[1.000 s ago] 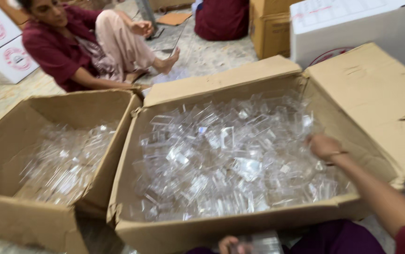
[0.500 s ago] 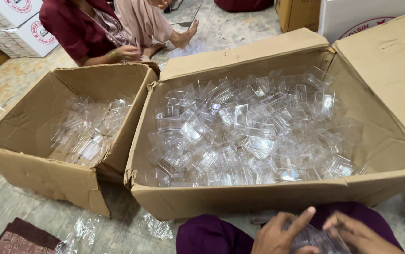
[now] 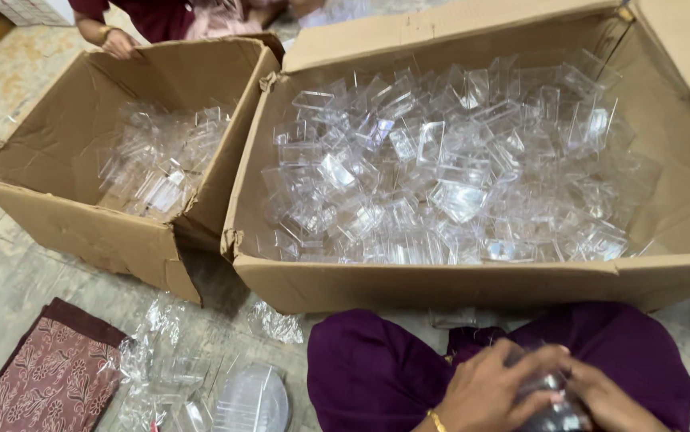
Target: The person sits on the floor and repeatedly picks small clear plastic containers from a large cardboard box. They align and stack the containers into neat piles, then place the stacks on the floor beside them.
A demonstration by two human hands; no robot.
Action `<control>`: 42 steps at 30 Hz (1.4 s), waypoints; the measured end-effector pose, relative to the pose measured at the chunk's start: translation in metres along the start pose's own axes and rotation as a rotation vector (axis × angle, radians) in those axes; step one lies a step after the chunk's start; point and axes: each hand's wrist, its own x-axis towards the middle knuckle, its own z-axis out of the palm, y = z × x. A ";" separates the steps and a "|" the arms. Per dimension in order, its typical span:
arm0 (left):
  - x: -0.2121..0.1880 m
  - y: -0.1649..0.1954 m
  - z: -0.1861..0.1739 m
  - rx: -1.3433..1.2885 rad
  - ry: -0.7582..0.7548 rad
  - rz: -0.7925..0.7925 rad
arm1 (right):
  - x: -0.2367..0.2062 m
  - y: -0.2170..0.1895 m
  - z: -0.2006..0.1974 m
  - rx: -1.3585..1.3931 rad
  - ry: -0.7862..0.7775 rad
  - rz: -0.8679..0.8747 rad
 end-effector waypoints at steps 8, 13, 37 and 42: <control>0.013 -0.017 -0.005 -0.308 0.297 -0.027 | -0.049 -0.048 0.000 0.306 -0.322 -0.459; 0.063 -0.036 -0.079 -0.559 -0.104 -0.337 | -0.026 -0.028 0.007 -0.049 0.279 -0.463; 0.003 -0.032 -0.098 -0.430 0.085 -0.070 | -0.062 -0.180 -0.011 -0.323 0.186 -0.506; 0.006 -0.031 -0.057 -0.870 0.276 -0.164 | -0.064 -0.231 0.011 -0.421 0.147 -0.144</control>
